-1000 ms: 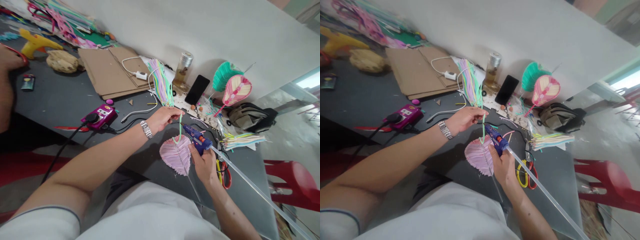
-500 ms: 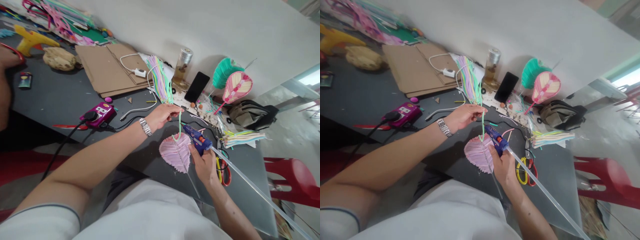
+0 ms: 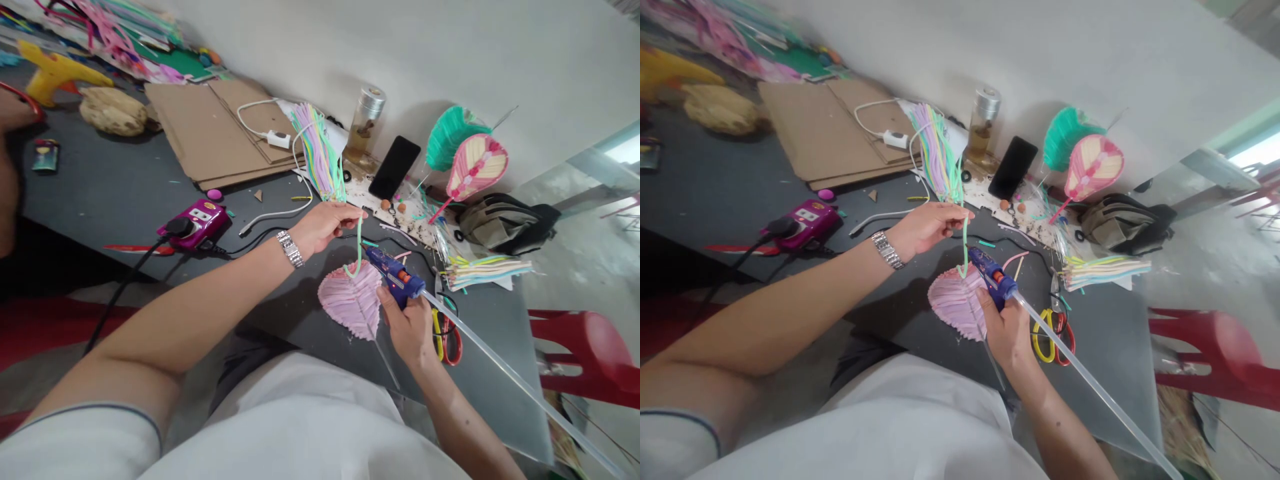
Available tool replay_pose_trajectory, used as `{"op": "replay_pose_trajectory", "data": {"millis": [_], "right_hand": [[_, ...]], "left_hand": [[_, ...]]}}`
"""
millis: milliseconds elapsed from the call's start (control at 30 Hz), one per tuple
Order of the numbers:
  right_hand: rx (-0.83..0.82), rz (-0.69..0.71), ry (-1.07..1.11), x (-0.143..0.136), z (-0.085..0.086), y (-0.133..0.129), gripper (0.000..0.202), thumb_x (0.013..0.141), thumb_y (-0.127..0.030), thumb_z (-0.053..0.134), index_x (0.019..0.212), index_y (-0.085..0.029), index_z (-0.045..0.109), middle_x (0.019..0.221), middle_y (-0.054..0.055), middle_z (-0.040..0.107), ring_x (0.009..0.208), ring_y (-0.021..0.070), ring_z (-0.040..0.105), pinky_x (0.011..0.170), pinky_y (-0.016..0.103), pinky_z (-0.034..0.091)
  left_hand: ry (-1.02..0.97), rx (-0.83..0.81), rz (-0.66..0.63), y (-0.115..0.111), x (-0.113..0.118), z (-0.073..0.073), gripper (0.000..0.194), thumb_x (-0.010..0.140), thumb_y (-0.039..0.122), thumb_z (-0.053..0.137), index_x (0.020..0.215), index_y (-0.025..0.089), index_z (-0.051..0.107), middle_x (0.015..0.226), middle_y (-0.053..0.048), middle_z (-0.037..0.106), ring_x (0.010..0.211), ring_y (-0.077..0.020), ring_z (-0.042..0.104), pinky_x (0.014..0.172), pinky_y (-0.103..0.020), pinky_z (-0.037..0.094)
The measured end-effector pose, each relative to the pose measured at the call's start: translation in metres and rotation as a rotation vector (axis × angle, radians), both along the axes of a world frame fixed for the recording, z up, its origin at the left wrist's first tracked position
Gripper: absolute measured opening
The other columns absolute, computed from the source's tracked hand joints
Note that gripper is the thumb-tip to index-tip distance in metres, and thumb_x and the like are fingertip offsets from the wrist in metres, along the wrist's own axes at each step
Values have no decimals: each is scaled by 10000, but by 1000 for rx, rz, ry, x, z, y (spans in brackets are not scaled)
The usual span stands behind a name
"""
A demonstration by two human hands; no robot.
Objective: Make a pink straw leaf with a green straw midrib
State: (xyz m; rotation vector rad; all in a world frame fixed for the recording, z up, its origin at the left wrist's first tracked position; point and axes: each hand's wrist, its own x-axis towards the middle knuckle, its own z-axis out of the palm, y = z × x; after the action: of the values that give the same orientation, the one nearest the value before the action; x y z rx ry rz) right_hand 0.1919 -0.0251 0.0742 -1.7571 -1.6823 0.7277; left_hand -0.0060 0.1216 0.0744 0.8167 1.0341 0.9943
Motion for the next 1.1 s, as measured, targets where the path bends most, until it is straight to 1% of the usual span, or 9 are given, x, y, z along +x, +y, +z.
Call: {"op": "replay_pose_trajectory", "data": {"millis": [67, 133, 333, 467, 833, 1100], "right_hand": [[-6, -2, 1, 0, 0, -1, 462, 933, -583, 566, 665, -206, 560, 469, -42, 469, 487, 142, 441, 535, 291, 357], [3, -1, -1, 0, 0, -1, 455, 937, -578, 569, 683, -201, 581, 478, -40, 481, 496, 144, 450, 544, 289, 369], [3, 12, -8, 2, -1, -4, 448, 947, -578, 565, 806, -166, 670, 531, -22, 552, 535, 160, 501, 561, 289, 386], [-1, 6, -13, 3, -3, -6, 466, 943, -589, 563, 869, -149, 698, 526, -19, 546, 552, 175, 513, 576, 299, 390], [9, 1, -8, 4, -6, -10, 438, 933, -571, 577, 870, -158, 709, 536, -9, 553, 581, 194, 536, 610, 311, 424], [-13, -1, 0, 6, -8, -14, 445, 949, -560, 570, 938, -143, 726, 539, -15, 557, 558, 181, 506, 595, 309, 411]], "left_hand": [[-2, 2, 1, 0, 0, 1, 101, 789, 169, 728, 693, 153, 756, 669, -21, 622, 599, -68, 515, 509, -221, 286], [-4, -2, 9, 0, 0, 1, 94, 788, 158, 731, 698, 148, 755, 677, -26, 627, 607, -69, 519, 512, -219, 287], [7, -15, 25, 0, 1, 1, 85, 779, 177, 742, 696, 157, 742, 670, -15, 629, 606, -72, 533, 525, -229, 299], [9, -4, 23, 1, 0, -1, 102, 793, 167, 723, 694, 159, 747, 671, -18, 621, 605, -72, 519, 519, -229, 285], [-11, -4, 28, 1, -1, 0, 123, 795, 139, 720, 673, 147, 730, 681, -28, 616, 614, -71, 513, 513, -221, 273], [1, -12, 34, 1, 0, 0, 122, 807, 138, 724, 686, 149, 734, 670, -23, 611, 601, -71, 513, 523, -229, 280]]}}
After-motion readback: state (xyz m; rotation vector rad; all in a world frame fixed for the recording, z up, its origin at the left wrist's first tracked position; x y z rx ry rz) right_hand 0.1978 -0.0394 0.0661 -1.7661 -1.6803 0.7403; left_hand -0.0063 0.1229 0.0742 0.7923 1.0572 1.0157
